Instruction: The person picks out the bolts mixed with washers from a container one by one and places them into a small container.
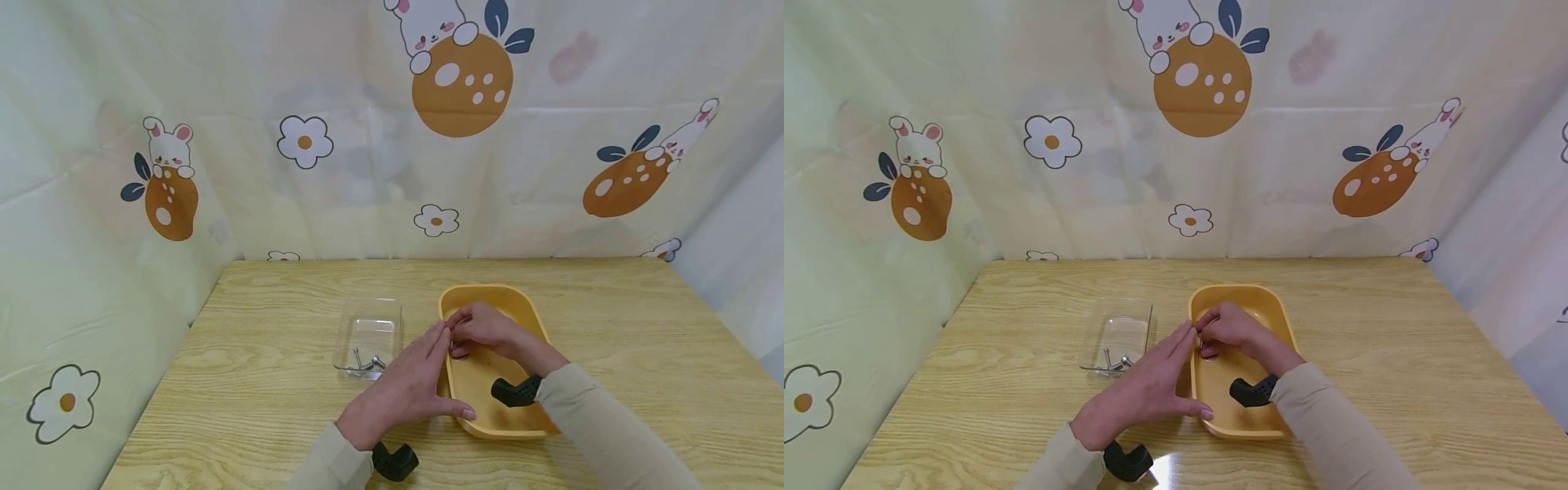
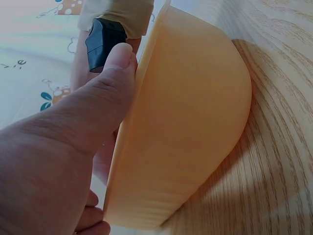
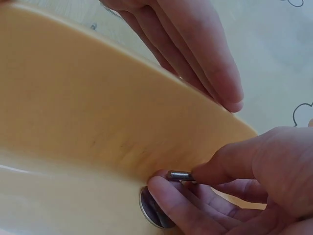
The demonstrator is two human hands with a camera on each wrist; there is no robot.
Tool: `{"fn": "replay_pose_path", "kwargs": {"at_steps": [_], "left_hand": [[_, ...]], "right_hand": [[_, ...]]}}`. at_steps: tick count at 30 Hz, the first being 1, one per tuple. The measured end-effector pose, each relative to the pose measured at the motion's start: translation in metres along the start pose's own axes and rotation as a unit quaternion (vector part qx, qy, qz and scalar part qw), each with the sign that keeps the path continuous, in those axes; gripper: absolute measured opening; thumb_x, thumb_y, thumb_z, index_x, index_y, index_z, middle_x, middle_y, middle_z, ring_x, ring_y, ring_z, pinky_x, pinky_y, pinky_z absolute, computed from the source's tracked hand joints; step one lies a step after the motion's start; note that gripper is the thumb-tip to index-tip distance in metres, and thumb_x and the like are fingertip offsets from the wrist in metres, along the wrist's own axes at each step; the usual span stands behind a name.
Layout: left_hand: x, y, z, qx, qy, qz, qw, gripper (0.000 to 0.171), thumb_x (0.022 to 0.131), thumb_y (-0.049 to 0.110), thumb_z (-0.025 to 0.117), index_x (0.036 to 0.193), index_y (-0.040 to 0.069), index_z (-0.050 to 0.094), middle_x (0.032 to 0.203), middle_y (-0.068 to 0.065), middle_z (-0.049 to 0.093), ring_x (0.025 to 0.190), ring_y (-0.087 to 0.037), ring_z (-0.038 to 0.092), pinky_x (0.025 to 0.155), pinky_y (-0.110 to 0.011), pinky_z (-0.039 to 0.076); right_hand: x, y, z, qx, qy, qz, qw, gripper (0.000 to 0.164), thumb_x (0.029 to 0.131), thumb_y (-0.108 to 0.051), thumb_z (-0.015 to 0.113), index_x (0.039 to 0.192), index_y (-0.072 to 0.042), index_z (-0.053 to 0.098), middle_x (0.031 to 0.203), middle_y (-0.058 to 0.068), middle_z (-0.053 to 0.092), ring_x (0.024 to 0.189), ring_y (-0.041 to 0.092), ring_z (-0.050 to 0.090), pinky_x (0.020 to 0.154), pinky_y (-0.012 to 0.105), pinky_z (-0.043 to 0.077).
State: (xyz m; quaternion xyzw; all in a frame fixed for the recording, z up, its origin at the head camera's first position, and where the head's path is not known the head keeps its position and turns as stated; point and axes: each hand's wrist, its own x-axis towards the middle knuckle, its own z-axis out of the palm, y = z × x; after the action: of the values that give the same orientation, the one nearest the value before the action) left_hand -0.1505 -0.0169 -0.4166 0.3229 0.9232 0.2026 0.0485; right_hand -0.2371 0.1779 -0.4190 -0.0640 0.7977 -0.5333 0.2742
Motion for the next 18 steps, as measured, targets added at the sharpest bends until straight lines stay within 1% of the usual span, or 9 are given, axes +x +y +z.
{"fn": "replay_pose_path", "kwargs": {"at_steps": [6, 10, 13, 18], "left_hand": [[-0.0001, 0.0005, 0.0002, -0.005, -0.002, -0.004, 1.0000, 0.123, 0.076, 0.071, 0.068, 0.160, 0.005, 0.006, 0.168, -0.009, 0.005, 0.154, -0.023, 0.017, 0.123, -0.040, 0.027], [0.0002, 0.0006, 0.0005, 0.000, 0.001, -0.002, 1.0000, 0.124, 0.076, 0.072, 0.068, 0.160, 0.005, 0.004, 0.168, -0.011, 0.006, 0.154, -0.024, 0.018, 0.123, -0.040, 0.027], [0.0001, 0.0005, 0.0003, -0.001, 0.000, -0.003, 1.0000, 0.124, 0.076, 0.072, 0.067, 0.160, 0.006, 0.004, 0.168, -0.011, 0.007, 0.154, -0.024, 0.018, 0.123, -0.040, 0.027], [0.0002, 0.0004, 0.0005, -0.010, -0.003, -0.007, 0.9999, 0.124, 0.076, 0.072, 0.068, 0.160, 0.007, 0.003, 0.168, -0.010, 0.006, 0.154, -0.023, 0.017, 0.123, -0.041, 0.027]], "right_hand": [[-0.0010, 0.0015, -0.0032, 0.033, -0.021, 0.003, 0.999, 0.033, 0.097, -0.005, 0.052, 0.124, 0.012, 0.057, 0.090, 0.013, 0.067, 0.075, 0.020, 0.069, 0.080, 0.037, 0.062], [-0.0006, 0.0019, -0.0051, 0.055, -0.036, 0.001, 0.998, 0.033, 0.098, -0.006, 0.049, 0.124, 0.013, 0.055, 0.088, 0.012, 0.066, 0.075, 0.019, 0.067, 0.081, 0.037, 0.061], [-0.0003, 0.0032, -0.0069, 0.062, -0.047, -0.006, 0.997, 0.031, 0.099, -0.005, 0.050, 0.123, 0.014, 0.056, 0.088, 0.011, 0.066, 0.075, 0.019, 0.067, 0.081, 0.037, 0.061], [-0.0002, 0.0059, -0.0090, 0.053, -0.063, -0.020, 0.996, 0.030, 0.096, -0.003, 0.056, 0.122, 0.014, 0.058, 0.087, 0.011, 0.067, 0.075, 0.018, 0.067, 0.081, 0.035, 0.061]]}}
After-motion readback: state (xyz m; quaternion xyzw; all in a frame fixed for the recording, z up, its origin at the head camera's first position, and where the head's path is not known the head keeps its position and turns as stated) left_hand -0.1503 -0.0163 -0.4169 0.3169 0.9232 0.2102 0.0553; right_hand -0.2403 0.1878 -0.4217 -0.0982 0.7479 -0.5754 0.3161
